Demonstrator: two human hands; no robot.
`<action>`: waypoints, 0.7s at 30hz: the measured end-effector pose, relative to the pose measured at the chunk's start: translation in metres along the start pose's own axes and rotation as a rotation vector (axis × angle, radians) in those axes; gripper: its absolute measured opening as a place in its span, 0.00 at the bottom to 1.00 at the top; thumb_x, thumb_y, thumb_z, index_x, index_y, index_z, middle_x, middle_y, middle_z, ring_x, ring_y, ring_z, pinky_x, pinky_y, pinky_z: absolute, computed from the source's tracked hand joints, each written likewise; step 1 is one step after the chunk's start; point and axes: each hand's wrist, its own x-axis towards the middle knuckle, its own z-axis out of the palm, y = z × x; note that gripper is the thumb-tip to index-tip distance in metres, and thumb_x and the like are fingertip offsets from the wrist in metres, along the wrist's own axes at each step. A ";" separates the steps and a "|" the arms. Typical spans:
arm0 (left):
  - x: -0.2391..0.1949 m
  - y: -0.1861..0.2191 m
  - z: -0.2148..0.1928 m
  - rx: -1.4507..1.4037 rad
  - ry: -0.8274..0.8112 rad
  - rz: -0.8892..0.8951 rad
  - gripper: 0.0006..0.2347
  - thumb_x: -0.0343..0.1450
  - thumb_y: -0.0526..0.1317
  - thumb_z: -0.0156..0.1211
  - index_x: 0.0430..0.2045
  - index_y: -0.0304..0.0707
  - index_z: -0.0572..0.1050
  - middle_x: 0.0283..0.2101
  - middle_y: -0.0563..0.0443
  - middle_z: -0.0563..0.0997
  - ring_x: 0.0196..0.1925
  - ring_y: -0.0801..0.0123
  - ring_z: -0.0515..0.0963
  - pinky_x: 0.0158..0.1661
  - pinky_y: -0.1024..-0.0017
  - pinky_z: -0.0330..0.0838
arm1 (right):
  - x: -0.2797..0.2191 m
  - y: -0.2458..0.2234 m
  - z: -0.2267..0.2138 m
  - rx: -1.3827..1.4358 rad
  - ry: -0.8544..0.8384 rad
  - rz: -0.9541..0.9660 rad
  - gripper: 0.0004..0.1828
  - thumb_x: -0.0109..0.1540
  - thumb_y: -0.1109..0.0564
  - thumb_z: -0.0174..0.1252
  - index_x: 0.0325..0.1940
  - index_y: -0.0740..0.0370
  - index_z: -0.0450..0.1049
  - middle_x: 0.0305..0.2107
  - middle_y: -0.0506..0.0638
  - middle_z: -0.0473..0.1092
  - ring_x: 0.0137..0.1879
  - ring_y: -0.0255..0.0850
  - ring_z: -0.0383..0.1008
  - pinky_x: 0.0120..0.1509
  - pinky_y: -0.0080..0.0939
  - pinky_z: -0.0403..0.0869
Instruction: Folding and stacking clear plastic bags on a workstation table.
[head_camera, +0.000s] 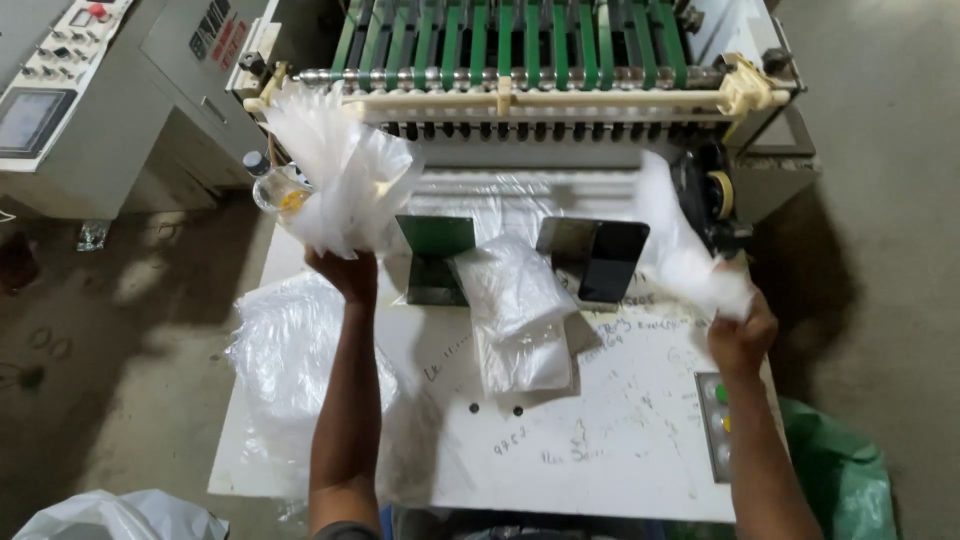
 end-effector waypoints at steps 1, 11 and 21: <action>-0.008 -0.012 -0.025 -0.219 -0.002 -0.082 0.06 0.64 0.34 0.69 0.29 0.36 0.78 0.27 0.46 0.76 0.33 0.57 0.76 0.45 0.57 0.67 | -0.001 -0.057 -0.025 -0.140 -0.082 -0.203 0.14 0.62 0.66 0.61 0.53 0.67 0.81 0.47 0.63 0.76 0.59 0.63 0.75 0.60 0.51 0.70; -0.037 -0.011 -0.333 -1.404 -0.900 -0.309 0.11 0.64 0.34 0.56 0.30 0.31 0.85 0.34 0.40 0.88 0.37 0.53 0.87 0.47 0.59 0.79 | -0.073 -0.184 -0.106 -0.316 -1.136 -0.061 0.70 0.48 0.33 0.73 0.82 0.57 0.42 0.78 0.61 0.39 0.83 0.58 0.33 0.84 0.63 0.35; -0.197 0.098 -0.233 -1.953 -1.536 -1.075 0.15 0.65 0.43 0.73 0.41 0.35 0.83 0.38 0.41 0.85 0.38 0.59 0.85 0.42 0.60 0.80 | -0.292 -0.052 -0.027 1.403 -0.793 1.326 0.43 0.65 0.23 0.47 0.73 0.54 0.64 0.54 0.54 0.73 0.53 0.45 0.75 0.57 0.48 0.70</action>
